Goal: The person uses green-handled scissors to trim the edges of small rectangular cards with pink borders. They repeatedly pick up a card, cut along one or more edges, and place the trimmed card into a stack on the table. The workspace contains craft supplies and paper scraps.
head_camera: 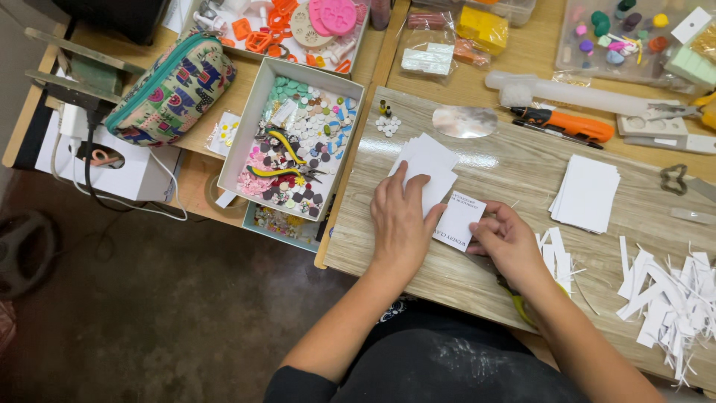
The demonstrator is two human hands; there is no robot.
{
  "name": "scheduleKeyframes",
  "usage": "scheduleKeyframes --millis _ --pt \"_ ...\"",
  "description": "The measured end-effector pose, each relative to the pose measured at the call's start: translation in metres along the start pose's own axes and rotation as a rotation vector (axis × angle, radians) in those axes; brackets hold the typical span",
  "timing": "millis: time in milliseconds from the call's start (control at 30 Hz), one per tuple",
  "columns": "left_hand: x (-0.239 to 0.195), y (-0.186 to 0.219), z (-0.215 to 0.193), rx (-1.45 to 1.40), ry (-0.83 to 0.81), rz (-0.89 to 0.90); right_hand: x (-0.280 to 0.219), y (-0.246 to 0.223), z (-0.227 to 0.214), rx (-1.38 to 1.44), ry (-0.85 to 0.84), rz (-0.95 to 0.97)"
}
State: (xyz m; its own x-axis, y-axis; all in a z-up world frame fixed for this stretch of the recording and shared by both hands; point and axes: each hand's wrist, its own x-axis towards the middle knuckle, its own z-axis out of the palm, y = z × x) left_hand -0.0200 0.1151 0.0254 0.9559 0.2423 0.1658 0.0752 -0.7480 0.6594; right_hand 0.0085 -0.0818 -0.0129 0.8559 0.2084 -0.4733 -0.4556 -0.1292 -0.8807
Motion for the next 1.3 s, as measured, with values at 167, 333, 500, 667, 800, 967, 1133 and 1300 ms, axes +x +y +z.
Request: scheduleKeyframes --millis 167,333,500,667,800,967,1133,1300 --pt "0.002 0.0 -0.004 -0.02 0.018 -0.01 0.003 0.011 -0.007 0.009 -0.001 -0.016" --pt "0.003 0.001 -0.005 -0.013 0.052 -0.014 -0.003 0.006 -0.006 0.025 0.016 -0.014" --pt "0.0 0.022 -0.02 -0.068 0.013 -0.02 -0.001 0.015 -0.009 0.06 0.009 -0.048" --pt "-0.013 0.031 -0.002 -0.102 -0.007 0.072 -0.001 0.021 -0.008 0.105 -0.013 -0.055" --pt "-0.022 0.033 0.014 -0.092 0.06 0.173 -0.015 0.009 -0.005 0.188 -0.071 -0.089" --pt "-0.025 0.045 0.018 -0.167 0.09 0.244 -0.015 0.03 -0.019 0.302 -0.118 -0.115" --pt "-0.031 0.05 0.031 -0.302 0.064 0.291 -0.022 0.036 -0.026 0.323 -0.123 -0.146" --pt "-0.035 0.053 0.029 -0.3 -0.027 0.225 -0.044 0.004 -0.017 0.224 -0.095 -0.216"
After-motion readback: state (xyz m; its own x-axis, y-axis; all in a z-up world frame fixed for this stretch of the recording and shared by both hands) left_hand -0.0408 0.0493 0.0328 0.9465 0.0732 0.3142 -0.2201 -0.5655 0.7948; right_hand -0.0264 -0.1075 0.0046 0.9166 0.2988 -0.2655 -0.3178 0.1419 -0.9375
